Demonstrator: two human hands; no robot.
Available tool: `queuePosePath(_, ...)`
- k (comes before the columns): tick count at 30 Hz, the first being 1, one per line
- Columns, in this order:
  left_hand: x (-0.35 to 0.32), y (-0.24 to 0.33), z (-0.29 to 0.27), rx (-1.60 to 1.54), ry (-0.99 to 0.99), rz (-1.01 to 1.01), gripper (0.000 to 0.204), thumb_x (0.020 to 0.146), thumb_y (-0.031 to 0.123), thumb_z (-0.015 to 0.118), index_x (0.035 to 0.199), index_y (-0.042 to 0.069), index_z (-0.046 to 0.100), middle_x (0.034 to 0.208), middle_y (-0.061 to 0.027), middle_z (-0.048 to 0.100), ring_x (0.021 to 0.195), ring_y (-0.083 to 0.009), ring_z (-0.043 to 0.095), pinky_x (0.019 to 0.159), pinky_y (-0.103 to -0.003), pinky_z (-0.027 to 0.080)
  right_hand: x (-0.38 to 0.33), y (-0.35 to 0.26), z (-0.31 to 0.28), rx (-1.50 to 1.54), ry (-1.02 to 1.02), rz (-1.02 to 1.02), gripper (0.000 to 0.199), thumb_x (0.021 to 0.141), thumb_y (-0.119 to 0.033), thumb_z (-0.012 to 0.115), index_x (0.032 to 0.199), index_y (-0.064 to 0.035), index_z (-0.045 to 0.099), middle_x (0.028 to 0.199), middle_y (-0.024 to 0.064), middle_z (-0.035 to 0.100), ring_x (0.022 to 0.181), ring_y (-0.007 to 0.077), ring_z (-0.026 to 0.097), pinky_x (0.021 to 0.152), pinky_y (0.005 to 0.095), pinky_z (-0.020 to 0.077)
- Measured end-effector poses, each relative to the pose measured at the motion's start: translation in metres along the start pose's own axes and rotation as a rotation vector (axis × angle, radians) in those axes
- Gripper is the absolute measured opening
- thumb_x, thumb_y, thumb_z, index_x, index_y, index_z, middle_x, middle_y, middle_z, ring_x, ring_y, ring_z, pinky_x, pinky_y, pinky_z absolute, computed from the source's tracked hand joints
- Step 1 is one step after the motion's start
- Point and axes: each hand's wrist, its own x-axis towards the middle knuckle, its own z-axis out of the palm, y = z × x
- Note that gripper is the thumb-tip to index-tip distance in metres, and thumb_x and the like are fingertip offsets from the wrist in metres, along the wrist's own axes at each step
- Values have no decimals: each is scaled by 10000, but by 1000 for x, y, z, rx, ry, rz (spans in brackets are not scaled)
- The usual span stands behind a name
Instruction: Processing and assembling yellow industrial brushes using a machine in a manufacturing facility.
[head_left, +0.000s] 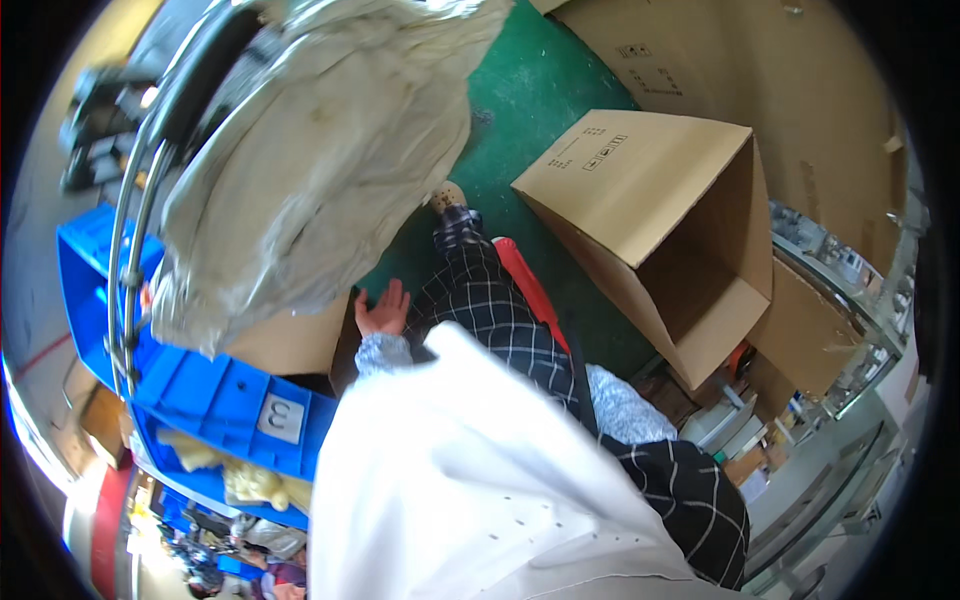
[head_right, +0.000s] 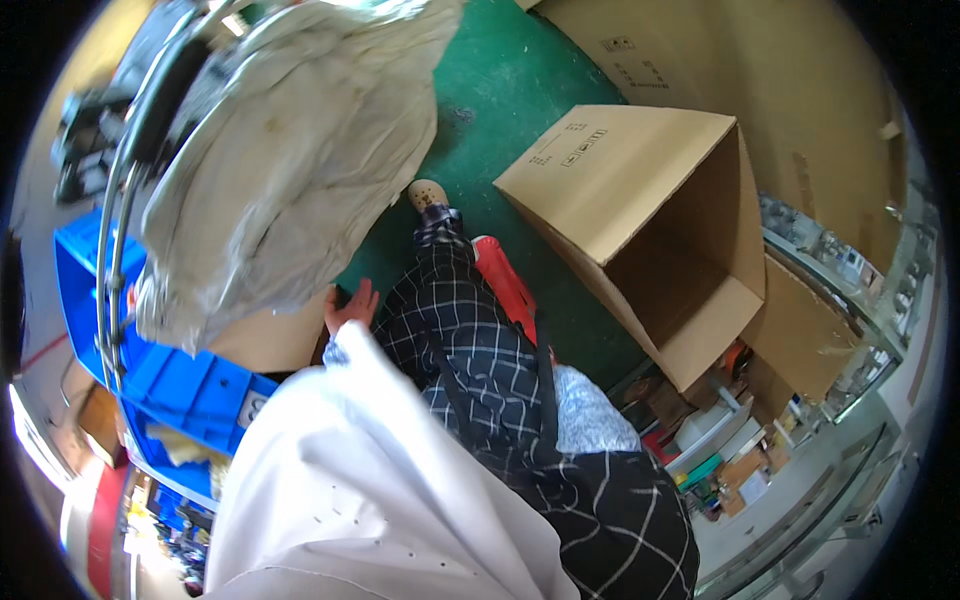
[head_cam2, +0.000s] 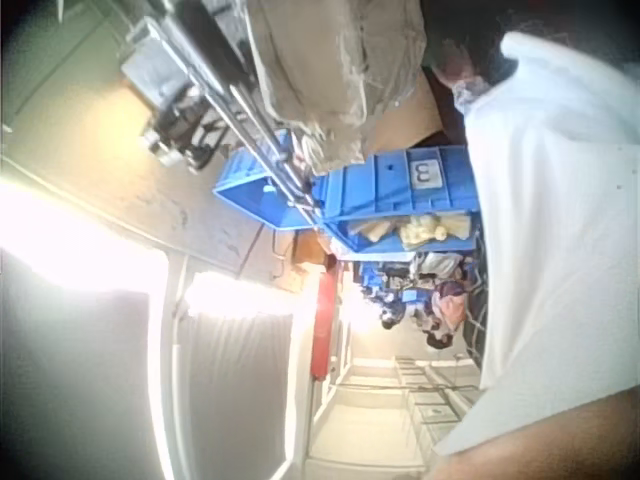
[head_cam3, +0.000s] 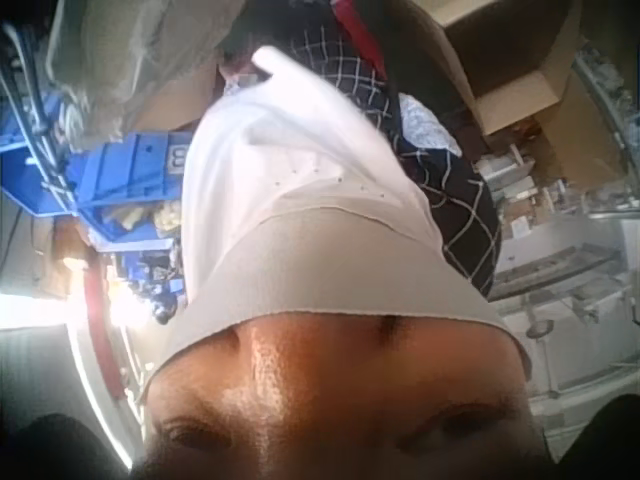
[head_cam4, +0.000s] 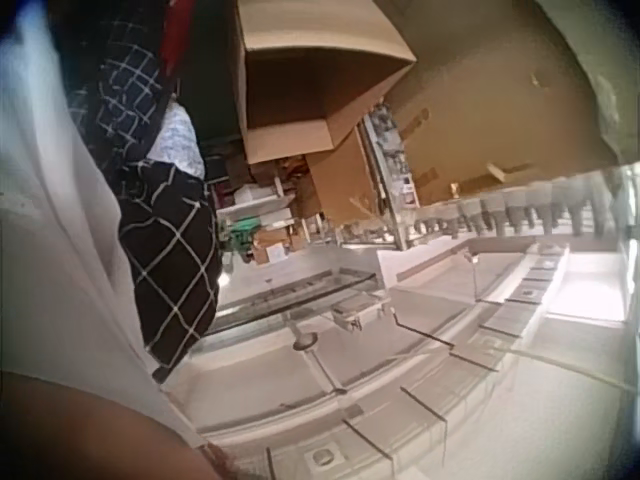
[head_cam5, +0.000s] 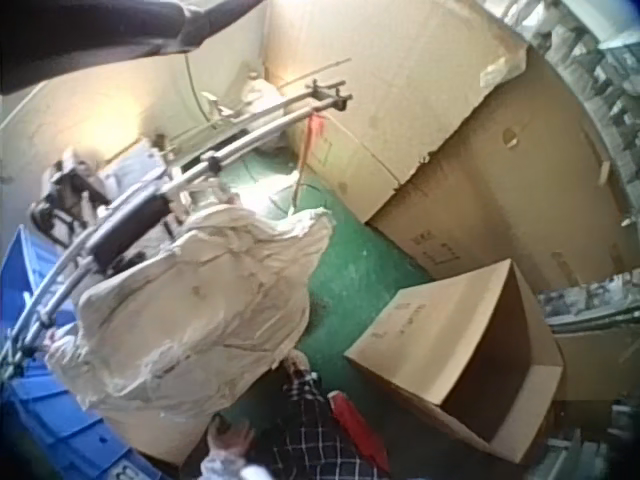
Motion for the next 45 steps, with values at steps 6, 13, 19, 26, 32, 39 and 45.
queuePosePath(6,65,86,-4,-116,-660,217,241,705,258,538,843,64,499,806,-53,540,773,-157,508,711,-320,411,0,-50,17,121,-55,18,646,722,-376,526,1186,7,290,1128,247,396,1066,341,378,919,391,262)
queuePosePath(13,-74,-19,166,224,148,354,140,711,124,544,819,38,523,801,-49,577,724,-121,553,637,-254,458,12,-142,4,219,61,-93,626,718,-365,532,1174,1,309,1121,241,404,1057,341,383,912,395,267)
queuePosePath(19,12,-14,204,342,188,93,80,701,83,548,762,32,536,745,-41,583,678,-118,562,612,-232,465,27,-239,0,248,137,-194,608,715,-355,538,1163,-4,325,1114,237,410,1050,341,388,907,398,271)
queuePosePath(26,160,30,204,149,70,191,60,698,71,548,744,33,537,729,-39,582,667,-119,562,608,-231,466,61,-285,3,200,69,-185,588,711,-344,544,1151,-10,344,1107,231,418,1041,341,394,900,401,275)
queuePosePath(32,111,50,203,70,-165,398,43,696,61,548,728,34,537,716,-37,581,657,-119,562,604,-230,467,79,-293,-11,220,-11,-157,570,707,-335,549,1140,-16,360,1100,226,424,1034,342,398,894,404,279)
queuePosePath(39,-57,3,258,93,-158,441,23,693,50,547,709,35,538,701,-35,580,646,-119,562,599,-229,468,71,-321,-40,358,-26,-169,550,703,-323,556,1128,-22,379,1093,221,432,1025,342,404,888,408,284)
queuePosePath(45,-128,-22,259,126,-136,426,9,690,40,547,693,36,539,688,-34,579,637,-119,562,595,-229,469,49,-345,-60,582,-38,-280,533,700,-314,561,1117,-27,395,1087,216,438,1017,342,408,882,411,288)
